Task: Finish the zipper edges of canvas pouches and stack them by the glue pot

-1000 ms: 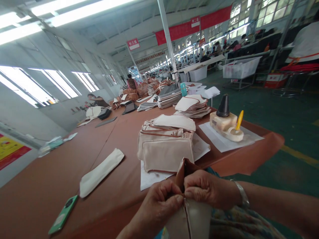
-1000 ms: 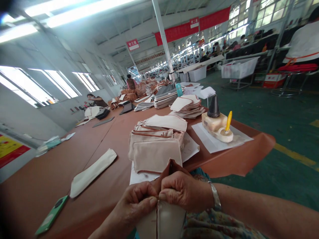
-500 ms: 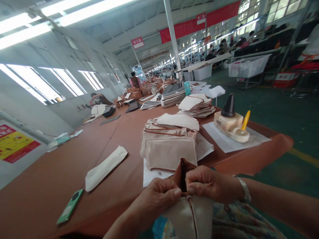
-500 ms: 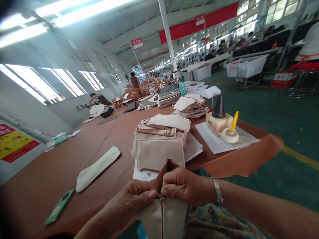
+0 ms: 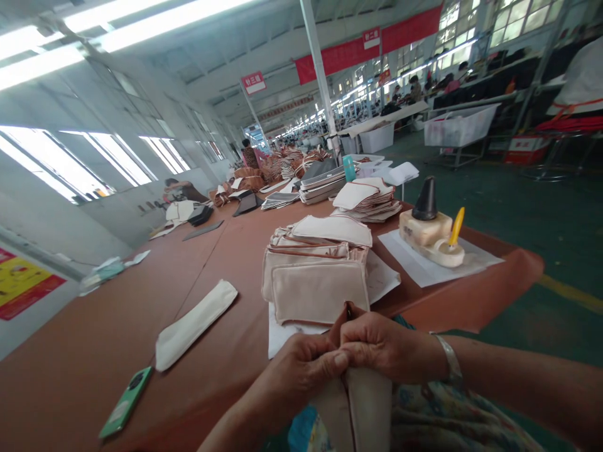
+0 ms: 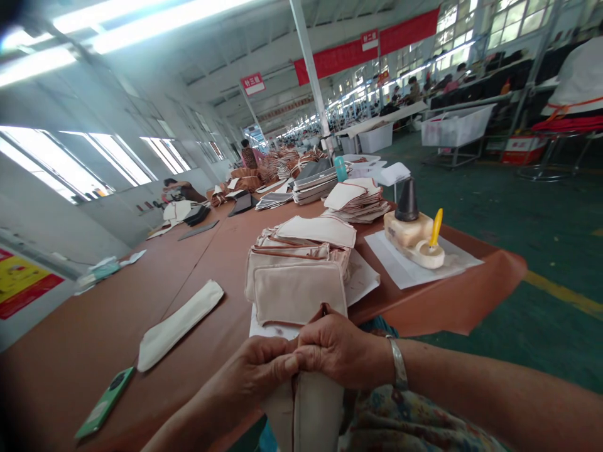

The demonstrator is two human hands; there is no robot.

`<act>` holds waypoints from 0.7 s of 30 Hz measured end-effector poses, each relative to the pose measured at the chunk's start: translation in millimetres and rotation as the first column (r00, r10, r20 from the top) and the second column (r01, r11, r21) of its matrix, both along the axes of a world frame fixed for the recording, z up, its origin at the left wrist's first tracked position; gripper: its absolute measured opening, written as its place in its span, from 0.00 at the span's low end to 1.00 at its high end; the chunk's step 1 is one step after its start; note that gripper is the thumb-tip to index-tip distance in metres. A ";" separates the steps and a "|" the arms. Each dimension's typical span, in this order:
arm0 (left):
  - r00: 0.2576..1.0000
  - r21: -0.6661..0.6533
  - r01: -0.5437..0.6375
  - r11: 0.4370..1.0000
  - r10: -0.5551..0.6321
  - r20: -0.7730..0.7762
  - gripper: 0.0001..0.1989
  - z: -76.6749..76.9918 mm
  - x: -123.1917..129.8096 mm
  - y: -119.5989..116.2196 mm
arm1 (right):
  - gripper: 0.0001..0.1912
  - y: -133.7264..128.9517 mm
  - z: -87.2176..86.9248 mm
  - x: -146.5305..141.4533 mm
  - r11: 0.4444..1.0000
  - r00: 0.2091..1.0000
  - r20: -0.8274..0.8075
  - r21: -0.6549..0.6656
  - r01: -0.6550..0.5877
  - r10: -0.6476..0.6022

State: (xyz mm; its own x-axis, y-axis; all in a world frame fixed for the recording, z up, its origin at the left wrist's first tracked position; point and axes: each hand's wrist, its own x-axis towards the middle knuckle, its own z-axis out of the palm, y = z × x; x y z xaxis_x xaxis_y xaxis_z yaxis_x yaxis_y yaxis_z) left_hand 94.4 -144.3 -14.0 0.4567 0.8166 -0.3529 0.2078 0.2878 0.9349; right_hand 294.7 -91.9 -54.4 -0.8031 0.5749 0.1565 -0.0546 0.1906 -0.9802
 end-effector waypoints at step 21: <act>0.904 -0.287 -0.396 0.872 0.426 0.047 0.15 -13.8 11.7 -16.3 | 0.07 -22.7 -12.0 21.3 0.613 0.973 -0.143 0.758 0.224 -0.180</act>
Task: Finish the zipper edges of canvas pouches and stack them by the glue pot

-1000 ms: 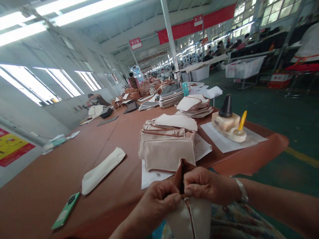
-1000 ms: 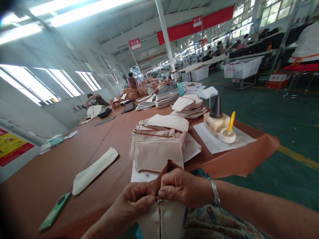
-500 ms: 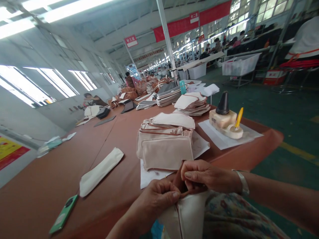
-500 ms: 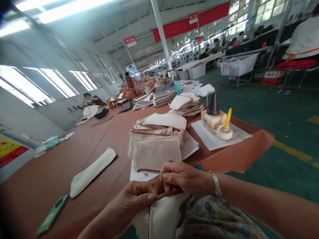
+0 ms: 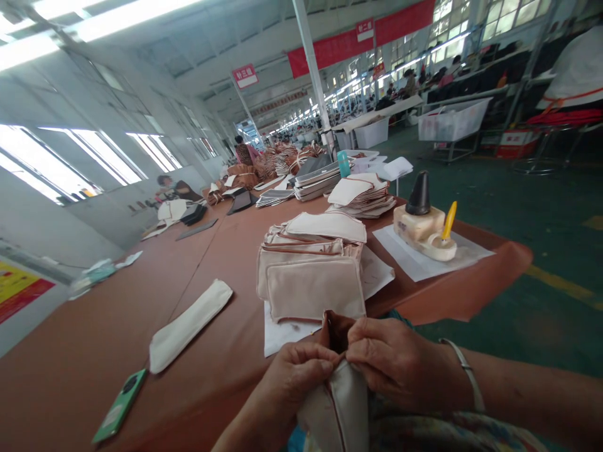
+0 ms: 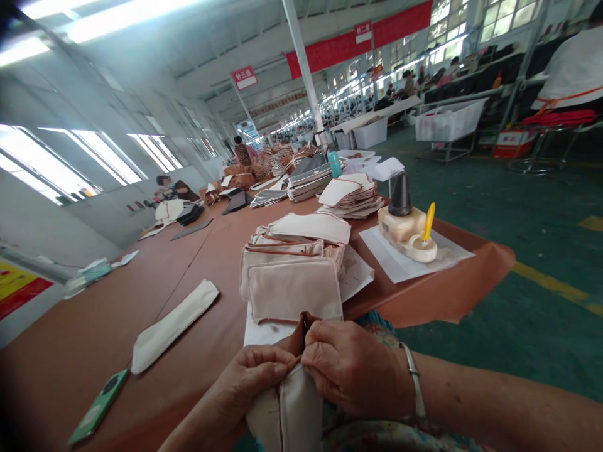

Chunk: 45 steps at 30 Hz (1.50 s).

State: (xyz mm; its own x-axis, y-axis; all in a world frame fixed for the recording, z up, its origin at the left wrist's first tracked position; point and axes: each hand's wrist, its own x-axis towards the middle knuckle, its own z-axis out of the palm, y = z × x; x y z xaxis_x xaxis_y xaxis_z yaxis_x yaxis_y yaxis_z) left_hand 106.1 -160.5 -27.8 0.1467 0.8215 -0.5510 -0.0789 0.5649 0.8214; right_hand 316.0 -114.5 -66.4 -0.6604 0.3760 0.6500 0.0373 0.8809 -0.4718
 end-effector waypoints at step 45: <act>0.837 0.113 0.504 0.856 -0.453 -0.306 0.25 46.1 -52.6 -0.8 | 0.23 36.5 27.1 -11.8 0.767 0.950 -0.061 -0.575 -0.283 0.305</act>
